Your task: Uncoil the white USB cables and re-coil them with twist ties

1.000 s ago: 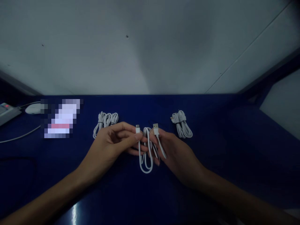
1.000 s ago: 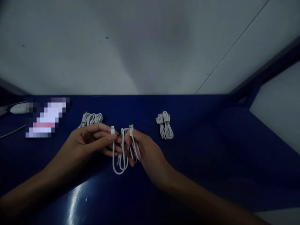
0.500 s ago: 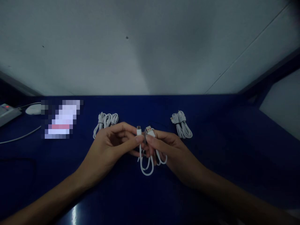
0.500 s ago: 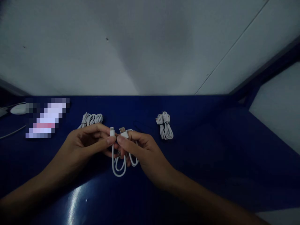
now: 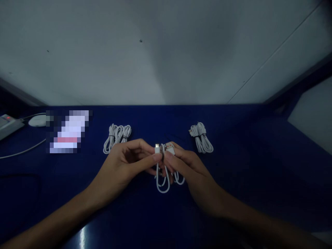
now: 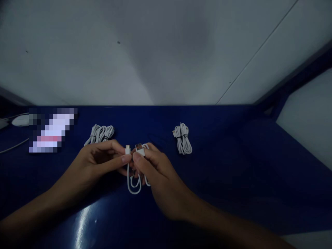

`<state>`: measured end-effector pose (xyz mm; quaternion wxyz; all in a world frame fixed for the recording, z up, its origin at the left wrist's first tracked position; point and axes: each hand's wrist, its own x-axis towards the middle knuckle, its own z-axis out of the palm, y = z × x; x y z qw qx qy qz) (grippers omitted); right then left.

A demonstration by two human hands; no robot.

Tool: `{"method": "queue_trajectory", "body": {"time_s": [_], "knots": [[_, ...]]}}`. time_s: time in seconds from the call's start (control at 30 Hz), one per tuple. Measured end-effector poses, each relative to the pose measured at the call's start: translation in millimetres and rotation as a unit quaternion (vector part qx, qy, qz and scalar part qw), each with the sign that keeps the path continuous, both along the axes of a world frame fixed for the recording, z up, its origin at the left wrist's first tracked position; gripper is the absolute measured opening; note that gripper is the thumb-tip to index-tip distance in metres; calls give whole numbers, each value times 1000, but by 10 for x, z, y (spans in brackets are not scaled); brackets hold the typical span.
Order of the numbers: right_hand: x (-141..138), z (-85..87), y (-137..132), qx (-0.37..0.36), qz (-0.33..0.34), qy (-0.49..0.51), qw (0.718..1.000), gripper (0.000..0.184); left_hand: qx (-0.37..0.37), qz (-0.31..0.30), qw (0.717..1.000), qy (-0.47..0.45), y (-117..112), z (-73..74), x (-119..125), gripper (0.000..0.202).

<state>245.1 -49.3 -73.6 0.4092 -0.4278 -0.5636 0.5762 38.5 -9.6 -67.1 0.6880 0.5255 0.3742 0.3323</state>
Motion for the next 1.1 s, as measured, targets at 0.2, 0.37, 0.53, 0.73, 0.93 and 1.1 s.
{"method": "queue_trajectory", "body": {"time_s": [0.2,0.37,0.53,0.73,0.93,1.1], "knots": [[18,14,-15,-5,9,-40,999,47,-15,1,1000,-6,14,-31,3,5],[15,23,-22,10,3,-40,999,45,-22,-1,1000,-7,17,-29,-1,11],[15,13,-37,-5,-18,-41,999,45,-23,6,1000,-14,21,-77,1,6],[11,27,-52,-15,-29,-52,998,47,-6,38,999,5,9,-60,9,9],[14,19,-43,-13,-30,-71,997,48,38,61,997,38,-14,40,34,1],[16,14,-16,-4,-22,-70,997,48,74,36,995,62,-8,83,31,13]]}}
